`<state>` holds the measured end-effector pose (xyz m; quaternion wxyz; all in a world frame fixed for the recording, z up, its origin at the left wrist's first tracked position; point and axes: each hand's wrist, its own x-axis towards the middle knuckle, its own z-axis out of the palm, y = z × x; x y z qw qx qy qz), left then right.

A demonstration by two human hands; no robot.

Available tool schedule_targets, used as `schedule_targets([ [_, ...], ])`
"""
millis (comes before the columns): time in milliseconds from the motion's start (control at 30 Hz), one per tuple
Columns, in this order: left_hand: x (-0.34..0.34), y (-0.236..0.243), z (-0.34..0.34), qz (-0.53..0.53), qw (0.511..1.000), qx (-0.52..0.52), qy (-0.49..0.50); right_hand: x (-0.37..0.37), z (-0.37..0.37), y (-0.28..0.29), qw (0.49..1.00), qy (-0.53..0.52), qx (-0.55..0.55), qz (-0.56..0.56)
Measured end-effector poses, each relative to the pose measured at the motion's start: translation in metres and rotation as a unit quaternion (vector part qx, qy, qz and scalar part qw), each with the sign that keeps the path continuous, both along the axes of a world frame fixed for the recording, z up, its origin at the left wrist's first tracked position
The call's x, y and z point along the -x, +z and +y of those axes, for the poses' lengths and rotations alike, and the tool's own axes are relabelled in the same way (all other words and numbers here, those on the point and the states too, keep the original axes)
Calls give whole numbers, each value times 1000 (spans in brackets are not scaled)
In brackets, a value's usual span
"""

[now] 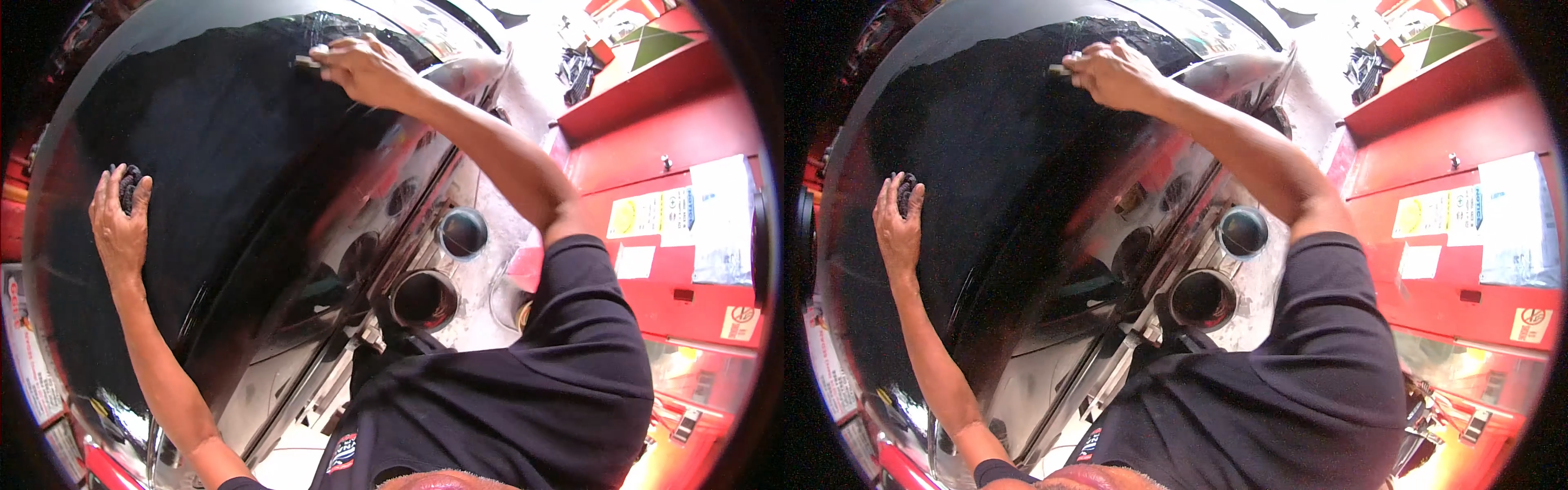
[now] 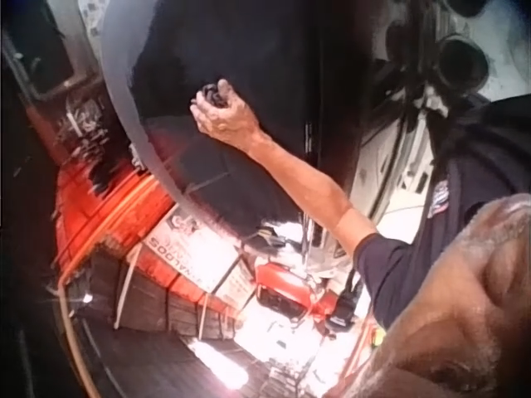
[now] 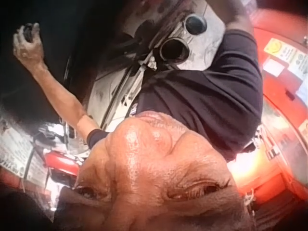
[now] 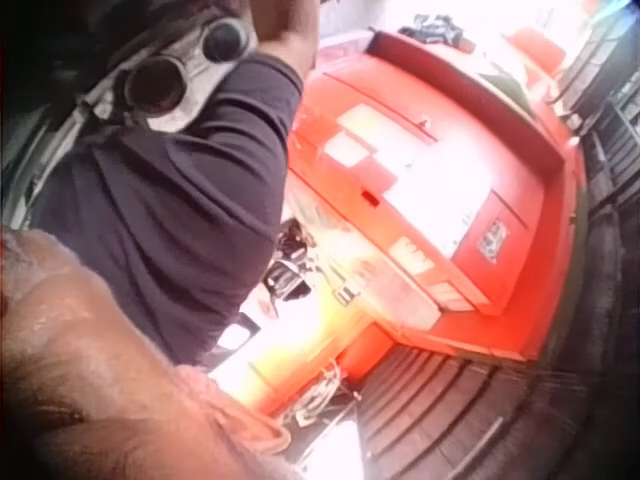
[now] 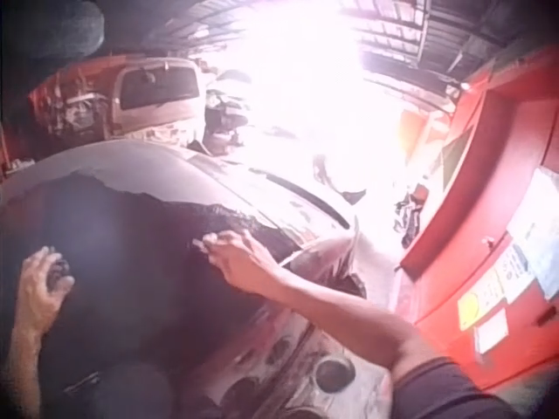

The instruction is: Sanding the painted surface of a car with a sanding block and water.

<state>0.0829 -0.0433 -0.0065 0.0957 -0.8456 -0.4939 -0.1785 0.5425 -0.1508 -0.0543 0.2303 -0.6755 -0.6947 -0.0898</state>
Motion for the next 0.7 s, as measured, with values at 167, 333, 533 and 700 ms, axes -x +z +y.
schedule_targets([
  [167, -20, 5, 2, -8, 1000, -11, -20, -47, 8, 5, 994, 55, -94, 6],
  [333, -68, 4, 8, -61, 995, 0, -80, -152, 142, -14, 992, -98, -75, 27],
  [533, -1, 1, 1, 4, 1000, -17, -16, -11, 9, -7, 995, 62, -67, 24],
  [700, -19, 8, -7, -20, 999, -35, -30, -67, 48, -24, 996, 69, -22, 55],
])
